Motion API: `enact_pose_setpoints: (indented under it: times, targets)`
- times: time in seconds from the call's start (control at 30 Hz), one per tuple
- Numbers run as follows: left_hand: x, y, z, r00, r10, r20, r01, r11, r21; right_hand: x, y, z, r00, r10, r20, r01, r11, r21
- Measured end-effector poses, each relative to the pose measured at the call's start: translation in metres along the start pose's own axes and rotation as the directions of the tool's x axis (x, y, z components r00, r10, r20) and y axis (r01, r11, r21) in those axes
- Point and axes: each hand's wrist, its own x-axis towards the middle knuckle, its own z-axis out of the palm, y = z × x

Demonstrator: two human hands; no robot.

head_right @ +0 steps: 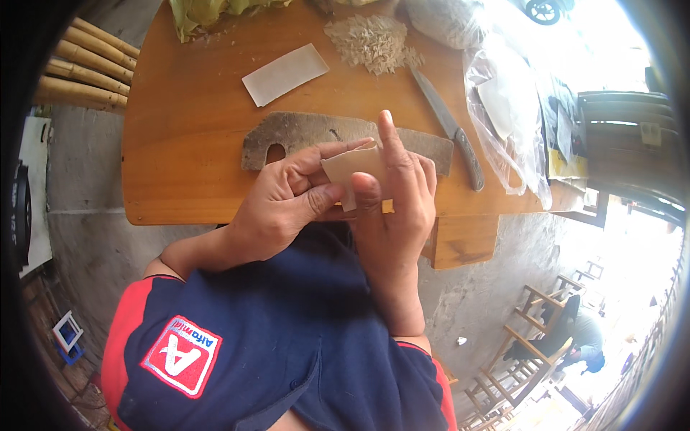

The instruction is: The person cuts a rectangular sheet of white material into smaller pieces and then into triangular shapes using a knife on a wooden table. The person handles the material by hand, folding and positioning it before cutting.

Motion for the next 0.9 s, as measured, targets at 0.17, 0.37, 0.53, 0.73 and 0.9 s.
enact_pose_setpoints:
  times: [0.17, 0.37, 0.53, 0.73, 0.9]
  targets:
    - [-0.001, 0.000, 0.005, 1.000, -0.004, -0.013, 0.004, 1.000, 0.022, -0.001, 0.001, -0.011, 0.992, 0.127, 0.025, -0.129, 0.965, 0.227]
    - [-0.002, -0.005, 0.002, 1.000, -0.001, 0.029, 0.000, 1.000, 0.031, -0.001, -0.009, -0.019, 0.962, 0.263, 0.080, -0.272, 0.874, 0.402]
    - [-0.003, -0.001, 0.008, 1.000, -0.019, 0.005, 0.018, 0.999, 0.049, -0.001, -0.015, -0.022, 0.942, 0.318, 0.106, -0.321, 0.764, 0.560]
    - [-0.002, -0.006, 0.004, 0.999, -0.006, 0.041, 0.003, 0.998, 0.057, -0.002, -0.012, -0.020, 0.934, 0.343, 0.101, -0.327, 0.708, 0.626]
    - [-0.002, -0.005, 0.005, 1.000, -0.011, 0.016, 0.009, 0.998, 0.069, -0.001, -0.009, -0.021, 0.929, 0.355, 0.103, -0.341, 0.714, 0.611]
